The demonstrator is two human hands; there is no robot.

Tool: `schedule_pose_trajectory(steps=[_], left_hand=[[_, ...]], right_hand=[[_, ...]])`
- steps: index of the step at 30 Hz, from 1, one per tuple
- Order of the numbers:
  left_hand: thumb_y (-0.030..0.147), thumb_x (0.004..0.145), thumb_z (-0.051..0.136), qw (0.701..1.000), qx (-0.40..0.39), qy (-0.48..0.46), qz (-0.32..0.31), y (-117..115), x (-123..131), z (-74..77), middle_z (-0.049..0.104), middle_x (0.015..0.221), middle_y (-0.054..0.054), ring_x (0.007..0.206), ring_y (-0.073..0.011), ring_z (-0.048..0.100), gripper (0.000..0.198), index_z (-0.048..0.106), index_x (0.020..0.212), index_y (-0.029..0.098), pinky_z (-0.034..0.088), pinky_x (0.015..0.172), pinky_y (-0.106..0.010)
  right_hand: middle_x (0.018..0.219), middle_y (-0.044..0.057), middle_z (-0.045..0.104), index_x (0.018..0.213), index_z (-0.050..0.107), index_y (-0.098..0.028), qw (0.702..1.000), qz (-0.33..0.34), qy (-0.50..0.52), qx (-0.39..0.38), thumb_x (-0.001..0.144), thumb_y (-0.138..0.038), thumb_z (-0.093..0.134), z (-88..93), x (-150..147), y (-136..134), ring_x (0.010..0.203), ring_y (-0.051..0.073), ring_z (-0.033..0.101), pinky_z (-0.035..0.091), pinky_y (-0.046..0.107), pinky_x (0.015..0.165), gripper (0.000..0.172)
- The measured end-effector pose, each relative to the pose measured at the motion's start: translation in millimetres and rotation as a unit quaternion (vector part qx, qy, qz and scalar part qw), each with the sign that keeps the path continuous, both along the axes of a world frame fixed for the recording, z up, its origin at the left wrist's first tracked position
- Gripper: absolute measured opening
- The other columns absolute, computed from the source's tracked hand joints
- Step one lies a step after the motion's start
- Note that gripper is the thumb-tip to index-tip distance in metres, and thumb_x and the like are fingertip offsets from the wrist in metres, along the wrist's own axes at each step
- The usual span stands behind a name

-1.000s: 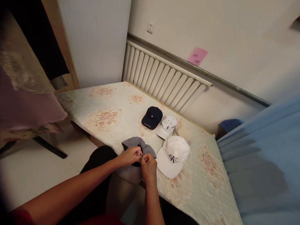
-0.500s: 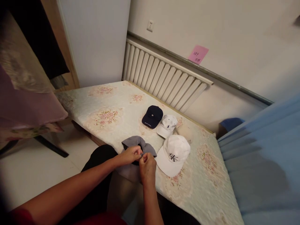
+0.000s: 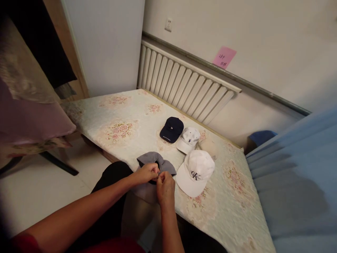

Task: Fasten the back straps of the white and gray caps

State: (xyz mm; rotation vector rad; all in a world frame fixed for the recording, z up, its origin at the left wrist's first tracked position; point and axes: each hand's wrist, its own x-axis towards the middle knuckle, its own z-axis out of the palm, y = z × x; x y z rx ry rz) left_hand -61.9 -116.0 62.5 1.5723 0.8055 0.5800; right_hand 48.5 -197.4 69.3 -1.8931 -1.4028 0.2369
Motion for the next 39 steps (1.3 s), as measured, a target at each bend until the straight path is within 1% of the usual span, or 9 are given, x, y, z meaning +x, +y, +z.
schedule_pose_trajectory(steps=[2, 4, 9, 11, 16, 22, 27, 31, 39], left_hand=[[0.014, 0.06, 0.05, 1.0, 0.012, 0.008, -0.002, 0.5, -0.8, -1.1, 0.057, 0.073, 0.0, 0.062, -0.0092, 0.05, 0.006, 0.044, 0.059, 0.016, 0.038, 0.053, -0.019], [0.014, 0.06, 0.051, 1.0, -0.007, -0.007, 0.003, 0.1, -0.5, -3.1, 0.057, 0.074, 0.0, 0.062, -0.009, 0.051, 0.006, 0.045, 0.06, 0.016, 0.04, 0.054, -0.019], [0.014, 0.061, 0.056, 0.986, -0.132, -0.105, 0.002, -3.2, 1.1, -8.9, 0.055, 0.07, 0.003, 0.061, -0.0095, 0.057, 0.012, 0.045, 0.063, 0.015, 0.05, 0.063, -0.026], [0.015, 0.062, 0.059, 0.981, -0.153, -0.123, 0.0, -4.3, 0.6, -10.7, 0.053, 0.065, 0.004, 0.061, -0.0103, 0.059, 0.015, 0.045, 0.065, 0.016, 0.052, 0.067, -0.029], [0.017, 0.065, 0.063, 0.976, -0.16, -0.145, 0.014, -6.7, -1.4, -11.0, 0.051, 0.059, 0.008, 0.058, -0.0094, 0.06, 0.019, 0.045, 0.073, 0.016, 0.054, 0.069, -0.032], [0.017, 0.064, 0.066, 0.972, -0.161, -0.168, 0.016, -8.8, -2.0, -8.6, 0.051, 0.064, 0.007, 0.058, -0.0074, 0.059, 0.022, 0.051, 0.08, 0.015, 0.054, 0.065, -0.029], [0.018, 0.066, 0.064, 0.976, -0.154, -0.156, -0.01, -8.2, -3.5, -10.4, 0.053, 0.064, 0.006, 0.062, -0.0105, 0.063, 0.016, 0.053, 0.078, 0.014, 0.055, 0.067, -0.031], [0.022, 0.067, 0.065, 0.978, -0.145, -0.147, -0.026, -7.9, -3.9, -9.2, 0.056, 0.065, 0.004, 0.066, -0.0148, 0.066, 0.02, 0.051, 0.079, 0.015, 0.055, 0.065, -0.032], [0.024, 0.067, 0.065, 0.977, -0.142, -0.147, -0.053, -5.9, -4.7, -5.7, 0.058, 0.066, 0.003, 0.061, -0.0136, 0.065, 0.02, 0.051, 0.078, 0.015, 0.055, 0.064, -0.031]], right_hand=[[0.062, 0.001, 0.06, 0.065, 0.054, -0.022, 1.0, 0.006, 0.008, -0.005, 0.073, -0.022, 0.045, -0.5, 0.6, -0.3, 0.058, 0.016, 0.053, 0.038, 0.026, 0.058, 0.011], [0.063, 0.001, 0.06, 0.067, 0.055, -0.021, 1.0, 0.011, 0.012, -0.009, 0.073, -0.023, 0.046, -0.5, 1.2, -0.6, 0.058, 0.016, 0.054, 0.038, 0.026, 0.058, 0.011], [0.063, 0.001, 0.06, 0.068, 0.057, -0.021, 1.0, 0.021, 0.021, -0.006, 0.074, -0.024, 0.046, 2.9, 1.9, -2.1, 0.06, 0.016, 0.053, 0.038, 0.026, 0.058, 0.013], [0.064, 0.0, 0.06, 0.069, 0.057, -0.021, 0.999, 0.025, 0.037, -0.007, 0.074, -0.025, 0.046, 4.6, 2.3, -2.5, 0.06, 0.016, 0.053, 0.038, 0.025, 0.058, 0.013], [0.064, -0.001, 0.06, 0.069, 0.058, -0.021, 0.995, 0.022, 0.099, -0.024, 0.072, -0.025, 0.048, 6.5, 4.3, -0.5, 0.06, 0.015, 0.053, 0.039, 0.025, 0.058, 0.011], [0.058, -0.004, 0.056, 0.079, 0.061, -0.021, 0.992, 0.019, 0.121, -0.027, 0.07, -0.026, 0.05, 7.9, 3.9, 2.0, 0.054, 0.015, 0.052, 0.039, 0.025, 0.055, 0.015], [0.058, -0.002, 0.059, 0.069, 0.061, -0.021, 0.989, 0.028, 0.14, -0.042, 0.071, -0.027, 0.05, 12.2, 3.1, 1.7, 0.057, 0.015, 0.053, 0.039, 0.025, 0.056, 0.013], [0.055, -0.002, 0.059, 0.065, 0.06, -0.02, 0.984, 0.05, 0.161, -0.054, 0.072, -0.028, 0.047, 11.3, 6.8, 3.0, 0.052, 0.014, 0.051, 0.038, 0.024, 0.051, 0.016], [0.052, -0.004, 0.054, 0.062, 0.059, -0.02, 0.982, 0.089, 0.151, -0.064, 0.071, -0.029, 0.053, 18.9, 12.7, 4.0, 0.051, 0.013, 0.047, 0.034, 0.023, 0.05, 0.013]])
